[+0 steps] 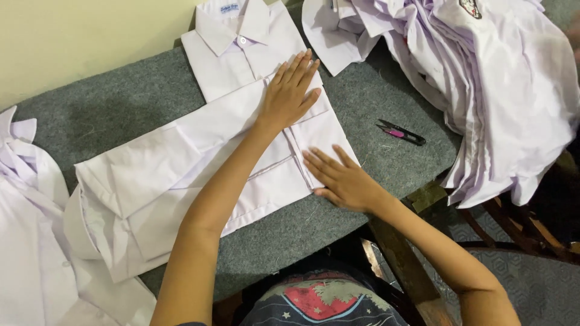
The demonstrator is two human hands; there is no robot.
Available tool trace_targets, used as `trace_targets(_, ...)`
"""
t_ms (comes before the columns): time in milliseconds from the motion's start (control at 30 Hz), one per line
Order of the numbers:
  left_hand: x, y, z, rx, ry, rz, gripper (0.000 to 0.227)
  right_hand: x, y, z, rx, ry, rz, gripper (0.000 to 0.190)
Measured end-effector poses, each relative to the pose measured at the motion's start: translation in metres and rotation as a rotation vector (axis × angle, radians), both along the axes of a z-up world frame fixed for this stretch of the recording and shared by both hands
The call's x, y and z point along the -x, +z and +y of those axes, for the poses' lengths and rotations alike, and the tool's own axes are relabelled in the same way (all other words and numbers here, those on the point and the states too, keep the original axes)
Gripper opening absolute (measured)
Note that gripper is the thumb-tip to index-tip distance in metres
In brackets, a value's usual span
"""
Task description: A person is meticulously folding a white button-down shirt on a work table in a factory setting, smoothing out wrinkles and carefully aligning the sleeves and body.
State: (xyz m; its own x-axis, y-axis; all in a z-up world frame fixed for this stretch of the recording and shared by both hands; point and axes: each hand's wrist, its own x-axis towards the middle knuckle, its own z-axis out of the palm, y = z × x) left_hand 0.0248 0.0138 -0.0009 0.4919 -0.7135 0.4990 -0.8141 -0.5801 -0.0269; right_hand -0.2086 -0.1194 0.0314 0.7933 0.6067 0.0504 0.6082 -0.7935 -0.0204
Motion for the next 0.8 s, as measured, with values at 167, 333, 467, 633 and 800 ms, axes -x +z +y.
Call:
trace_targets(167,-0.003,-0.005,-0.001,-0.032,0.024,0.004,0.059,0.023,0.015,-0.004,-0.276,0.043,0.068,0.055)
trace_targets(333,-0.002,-0.007,-0.001,-0.015,0.015,0.034,0.059,0.031,0.014,0.016,-0.186,-0.046,-0.147,0.054)
trace_targets(467,-0.004,-0.006,0.001,-0.019,0.005,0.045,0.06,0.036,0.018,0.024,-0.215,-0.04,-0.153,0.05)
trace_targets(633,-0.003,-0.005,0.0,-0.006,-0.003,0.016,0.058,0.036,0.043,0.006,-0.581,0.034,0.345,0.037)
trace_targets(800,-0.004,-0.004,0.002,-0.015,-0.026,0.104,0.06,0.031,0.037,0.002,-0.805,0.068,0.295,0.02)
